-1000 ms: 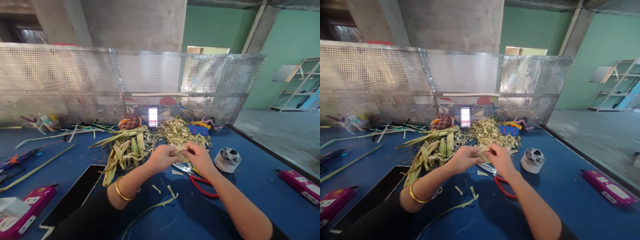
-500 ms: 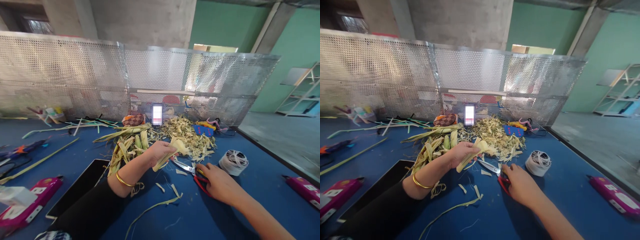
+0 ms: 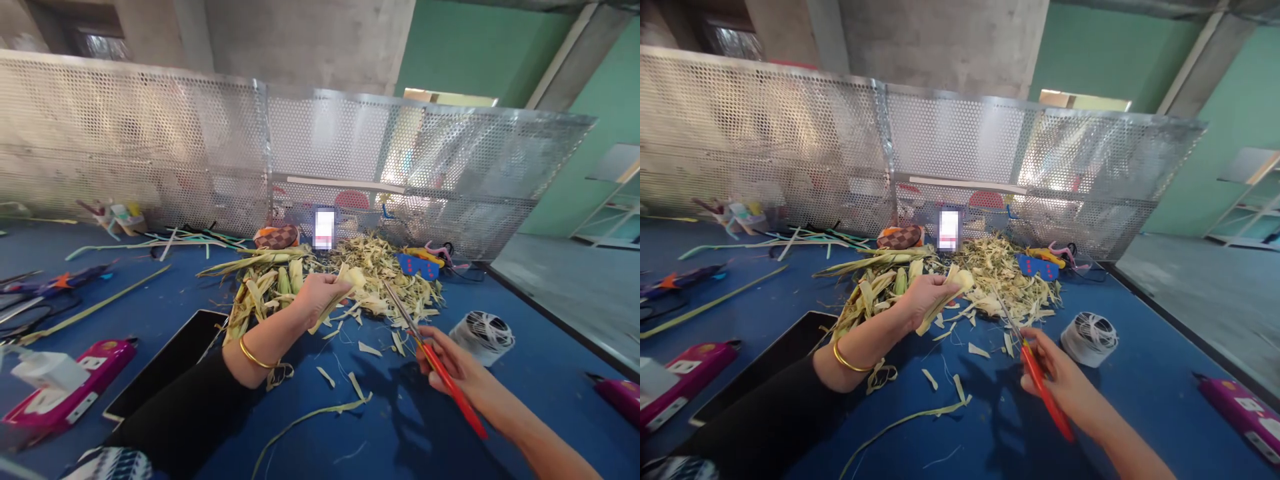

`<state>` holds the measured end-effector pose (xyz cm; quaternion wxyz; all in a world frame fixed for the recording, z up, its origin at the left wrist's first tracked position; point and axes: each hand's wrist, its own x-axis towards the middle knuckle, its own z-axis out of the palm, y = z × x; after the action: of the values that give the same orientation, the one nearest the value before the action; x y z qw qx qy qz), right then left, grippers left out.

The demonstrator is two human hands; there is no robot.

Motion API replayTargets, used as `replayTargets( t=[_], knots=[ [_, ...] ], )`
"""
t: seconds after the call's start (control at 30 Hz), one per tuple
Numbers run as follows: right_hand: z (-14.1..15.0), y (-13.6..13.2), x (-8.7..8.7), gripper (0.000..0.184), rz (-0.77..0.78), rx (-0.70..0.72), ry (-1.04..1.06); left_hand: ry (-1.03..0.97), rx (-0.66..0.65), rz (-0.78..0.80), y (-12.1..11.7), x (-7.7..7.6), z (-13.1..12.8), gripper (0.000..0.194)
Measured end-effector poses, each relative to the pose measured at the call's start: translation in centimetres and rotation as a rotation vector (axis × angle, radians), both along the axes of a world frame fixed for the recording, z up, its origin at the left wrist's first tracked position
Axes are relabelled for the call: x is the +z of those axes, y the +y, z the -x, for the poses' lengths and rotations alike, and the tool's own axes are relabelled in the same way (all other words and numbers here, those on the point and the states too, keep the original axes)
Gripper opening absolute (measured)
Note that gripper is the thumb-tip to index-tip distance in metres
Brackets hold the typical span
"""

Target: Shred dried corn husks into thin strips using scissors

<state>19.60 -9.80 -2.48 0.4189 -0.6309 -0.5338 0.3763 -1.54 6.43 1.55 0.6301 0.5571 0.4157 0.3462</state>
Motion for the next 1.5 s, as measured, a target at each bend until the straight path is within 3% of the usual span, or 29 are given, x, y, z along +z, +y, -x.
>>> replayTargets(
  t=[0.13,0.3,0.5,0.9,1.2,1.5],
  knots=[
    [1.4,0.1,0.9,0.064,0.076,0.021,0.040,0.010,-0.011,-0.037,-0.3,-0.4,-0.3,0.012],
    [2.9,1.2,1.1,0.061,-0.002,-0.028,0.133,0.045,-0.057,-0.050,-1.1,-1.2,-0.8,0.011],
    [3.4,1.6,1.5,0.062,-0.039,-0.018,0.070,0.074,-0.171,0.040,-1.8,-1.3,-1.1,0.011],
    [2.5,1.7,-0.1,0.058,-0.061,-0.015,-0.011,0.047,-0.239,0.108,-1.8,-0.8,-0.9,0.011],
    [2.3,0.9,-0.2,0.061,-0.075,0.031,0.039,-0.027,-0.097,-0.022,-1.5,-1.3,-1.3,0.017],
    [3.5,0.5,0.7,0.060,-0.007,0.018,-0.081,0.087,0.155,-0.448,-1.0,-2.6,-1.2,0.025]
  ],
)
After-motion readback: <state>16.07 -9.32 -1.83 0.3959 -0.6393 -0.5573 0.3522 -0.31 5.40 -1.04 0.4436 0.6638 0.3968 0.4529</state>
